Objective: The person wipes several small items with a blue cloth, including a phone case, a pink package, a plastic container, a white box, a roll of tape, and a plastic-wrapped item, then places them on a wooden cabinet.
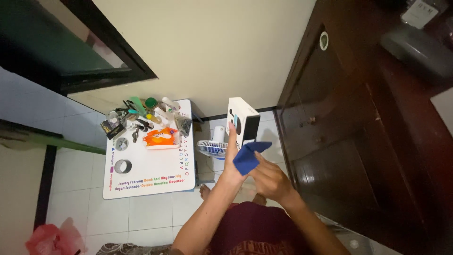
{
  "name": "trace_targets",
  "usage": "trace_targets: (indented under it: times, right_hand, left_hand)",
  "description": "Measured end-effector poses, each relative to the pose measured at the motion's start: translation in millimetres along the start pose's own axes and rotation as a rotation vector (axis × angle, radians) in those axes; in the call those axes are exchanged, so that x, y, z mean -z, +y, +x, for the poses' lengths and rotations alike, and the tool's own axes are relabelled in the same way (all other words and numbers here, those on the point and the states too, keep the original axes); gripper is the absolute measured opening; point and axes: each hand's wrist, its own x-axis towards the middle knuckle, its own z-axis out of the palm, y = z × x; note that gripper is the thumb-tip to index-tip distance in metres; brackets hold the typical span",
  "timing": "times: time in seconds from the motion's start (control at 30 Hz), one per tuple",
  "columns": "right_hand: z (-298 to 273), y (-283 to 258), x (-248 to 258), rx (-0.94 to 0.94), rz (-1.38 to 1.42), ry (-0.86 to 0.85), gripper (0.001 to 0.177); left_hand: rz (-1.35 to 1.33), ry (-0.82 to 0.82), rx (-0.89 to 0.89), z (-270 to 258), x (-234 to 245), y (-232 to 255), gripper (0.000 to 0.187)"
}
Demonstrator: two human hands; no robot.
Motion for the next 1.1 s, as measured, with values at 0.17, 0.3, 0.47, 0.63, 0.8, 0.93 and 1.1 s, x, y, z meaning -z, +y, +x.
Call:
trace_targets:
  times: [0.17,0.3,0.47,0.63,0.8,0.93,1.1]
  right_hand:
    - [-35.1,-4.7,10.0,-0.257,0.029,0.176,0.014]
    - [-13.2,-1.8,37.8,-0.034,-0.624,0.05,0.015]
    - [-10.8,16.2,11.6,-0.282,0.048,0.133,0.017]
    - [1.5,13.8,28.7,-0.22,-0.057,0.142,0.02]
    - [16.7,2.1,45.4,-1.002,0.321,0.41,0.037]
    - [19.5,-3.7,57.7,-1.14,0.469,0.53,0.05]
    - [15.8,-14.0,76.9,-1.263,0.941,0.754,0.046]
  left_hand:
    - [-0.179,-0.298,-0.061,37.8,24.3,26.6,0.062]
    - [-0.159,-0.637,0.003,33.4,13.2,14.8,0.048]
    - [0.283,-0.441,-0.059,44.1,14.0,0.2,0.058]
    - [0.189,-0.683,0.003,10.1,-18.6,-0.2,0.134]
    - [0.129,-0.844,-0.033,23.9,-25.3,-23.3,0.107]
    - [0.159,-0.887,-0.071,44.8,-42.2,-42.1,0.102]
    - [0.201,-0.946,-0.292,67.6,-55.3,-62.5,0.09]
